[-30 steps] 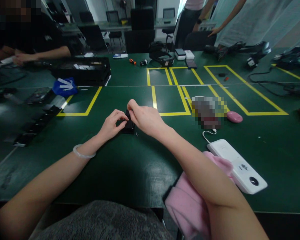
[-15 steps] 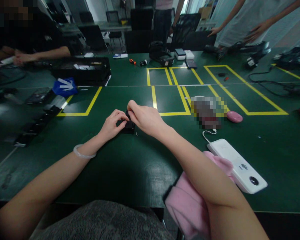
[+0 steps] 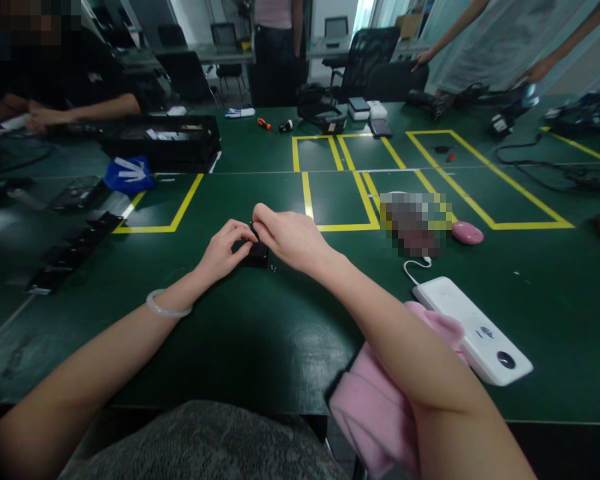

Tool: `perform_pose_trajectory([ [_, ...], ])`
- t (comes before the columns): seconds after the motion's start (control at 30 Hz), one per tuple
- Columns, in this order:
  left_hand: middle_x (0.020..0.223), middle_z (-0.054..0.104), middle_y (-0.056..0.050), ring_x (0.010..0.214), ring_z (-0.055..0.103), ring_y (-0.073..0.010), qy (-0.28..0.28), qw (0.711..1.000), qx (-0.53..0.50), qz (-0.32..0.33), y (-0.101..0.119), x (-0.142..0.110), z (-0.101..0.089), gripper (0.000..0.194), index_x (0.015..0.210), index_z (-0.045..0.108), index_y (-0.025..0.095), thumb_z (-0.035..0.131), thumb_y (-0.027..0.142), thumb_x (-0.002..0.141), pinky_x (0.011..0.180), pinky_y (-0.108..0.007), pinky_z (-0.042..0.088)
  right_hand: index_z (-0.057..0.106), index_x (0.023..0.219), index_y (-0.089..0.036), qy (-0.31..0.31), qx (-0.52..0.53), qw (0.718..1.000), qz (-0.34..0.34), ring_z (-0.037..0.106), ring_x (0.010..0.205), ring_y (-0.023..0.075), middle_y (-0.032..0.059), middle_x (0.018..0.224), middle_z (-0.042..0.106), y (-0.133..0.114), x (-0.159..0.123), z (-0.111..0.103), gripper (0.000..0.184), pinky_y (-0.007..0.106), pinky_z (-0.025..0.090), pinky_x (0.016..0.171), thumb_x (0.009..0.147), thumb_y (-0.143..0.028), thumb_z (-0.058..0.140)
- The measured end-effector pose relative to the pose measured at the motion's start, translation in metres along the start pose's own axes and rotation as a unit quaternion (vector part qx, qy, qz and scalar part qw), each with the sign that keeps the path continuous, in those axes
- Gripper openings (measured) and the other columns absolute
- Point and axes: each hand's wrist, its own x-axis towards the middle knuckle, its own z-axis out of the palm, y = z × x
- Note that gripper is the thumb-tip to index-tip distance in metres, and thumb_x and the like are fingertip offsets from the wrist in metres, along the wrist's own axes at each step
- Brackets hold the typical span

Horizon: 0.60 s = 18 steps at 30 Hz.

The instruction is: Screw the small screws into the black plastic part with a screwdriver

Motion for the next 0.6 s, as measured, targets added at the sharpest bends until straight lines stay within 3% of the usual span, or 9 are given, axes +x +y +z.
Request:
perform_pose_trajectory([
  [0.13,0.099,0.06,-0.004,0.102,0.06,-0.019,-0.001,1.0,0.001,0.006,-0.0007,-0.0002,0.0004,0.013,0.095,0.065,0.019,0.055,0.011,0.092,0.091,-0.033,0.05,0.062,0.108,-0.021,-0.011,-0.018,1.0,0.019,0.059,0.07,0.0173,0.0035,0.08,0.068,-0.0006,0.0011,-0.0002,0.035,0.027,0.021,0.059,0.102,-0.041,0.035],
  [0.37,0.1,0.06,-0.004,0.102,0.059,-0.0193,-0.005,1.0,-0.004,0.002,-0.0002,0.0,0.0001,0.014,0.094,0.065,0.019,0.054,0.011,0.092,0.093,-0.034,0.05,0.057,0.12,-0.017,-0.004,0.004,1.0,0.001,0.059,0.07,0.0173,0.0053,0.084,0.07,0.0004,0.0004,-0.0005,0.034,0.027,0.024,0.06,0.1,-0.031,0.033],
  [0.6,0.099,0.061,-0.004,0.102,0.06,-0.0193,-0.009,1.0,-0.006,-0.001,-0.0002,-0.0001,-0.0001,0.014,0.091,0.065,0.019,0.054,0.011,0.092,0.093,-0.033,0.049,0.062,0.111,-0.02,-0.016,-0.025,0.999,0.017,0.06,0.071,0.0187,0.0044,0.08,0.069,0.0015,0.0019,-0.0011,0.035,0.027,0.021,0.059,0.101,-0.041,0.036],
])
